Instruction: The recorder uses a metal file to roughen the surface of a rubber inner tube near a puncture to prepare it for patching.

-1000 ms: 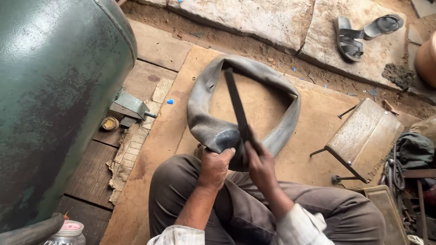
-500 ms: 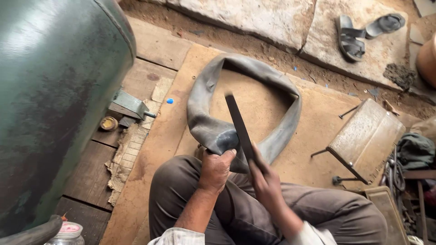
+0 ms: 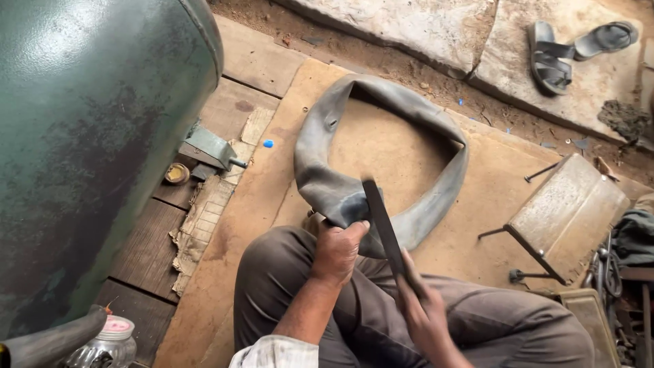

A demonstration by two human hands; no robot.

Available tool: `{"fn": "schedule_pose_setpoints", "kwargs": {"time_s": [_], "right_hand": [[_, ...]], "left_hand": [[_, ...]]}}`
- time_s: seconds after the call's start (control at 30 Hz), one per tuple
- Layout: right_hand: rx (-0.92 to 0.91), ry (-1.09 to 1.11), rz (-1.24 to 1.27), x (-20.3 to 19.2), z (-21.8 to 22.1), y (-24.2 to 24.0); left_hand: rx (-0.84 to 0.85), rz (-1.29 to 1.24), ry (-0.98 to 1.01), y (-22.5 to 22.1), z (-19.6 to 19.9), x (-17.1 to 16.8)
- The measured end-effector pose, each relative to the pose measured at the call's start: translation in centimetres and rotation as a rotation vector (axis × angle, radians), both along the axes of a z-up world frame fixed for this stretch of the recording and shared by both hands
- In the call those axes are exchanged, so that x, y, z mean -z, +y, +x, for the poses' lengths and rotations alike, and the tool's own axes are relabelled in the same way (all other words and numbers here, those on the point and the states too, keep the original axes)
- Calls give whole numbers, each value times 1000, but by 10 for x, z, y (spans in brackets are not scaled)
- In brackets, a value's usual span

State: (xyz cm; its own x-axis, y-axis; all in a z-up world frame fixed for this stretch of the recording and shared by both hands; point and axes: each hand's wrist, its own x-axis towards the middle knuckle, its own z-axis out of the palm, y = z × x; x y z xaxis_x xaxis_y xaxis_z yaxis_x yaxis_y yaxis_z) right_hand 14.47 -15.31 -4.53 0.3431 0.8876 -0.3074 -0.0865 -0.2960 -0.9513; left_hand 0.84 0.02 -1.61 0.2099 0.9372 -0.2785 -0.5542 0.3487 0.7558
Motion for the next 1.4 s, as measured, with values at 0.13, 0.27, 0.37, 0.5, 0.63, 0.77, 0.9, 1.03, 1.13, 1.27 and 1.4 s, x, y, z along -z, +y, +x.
{"fn": "schedule_pose_setpoints", "kwargs": {"time_s": [0.13, 0.27, 0.37, 0.5, 0.63, 0.77, 0.9, 1.03, 1.13, 1.27, 1.4], "right_hand": [[12, -148, 76, -39, -19, 85], [89, -281, 143, -56, -20, 102], [-12, -236, 86, -22, 7, 41], [-156, -261, 133, 4, 13, -27], [-39, -200, -28, -23, -15, 24], [-46, -270, 157, -44, -28, 95], [-10, -264, 159, -36, -13, 68], [-94, -206, 64, 1, 8, -8], [-84, -131, 54, 18, 4, -26], [-44, -76, -2, -39, -28, 60], [-38, -100, 115, -42, -19, 109]], "left_hand": [[23, 140, 97, 1, -3, -1], [-18, 151, 203, -6, -4, -7], [-32, 62, 61, -3, -5, -14], [-53, 61, 41, 0, -6, -3], [1, 89, 27, 0, -6, -11], [-20, 150, 108, 0, -8, -9], [-31, 175, 197, -3, -7, -19], [-46, 114, 59, 0, -8, -20], [-56, 169, 78, 1, -10, -19], [-10, 231, 186, 1, -10, -15], [-6, 205, 194, -1, -9, -14]]}}
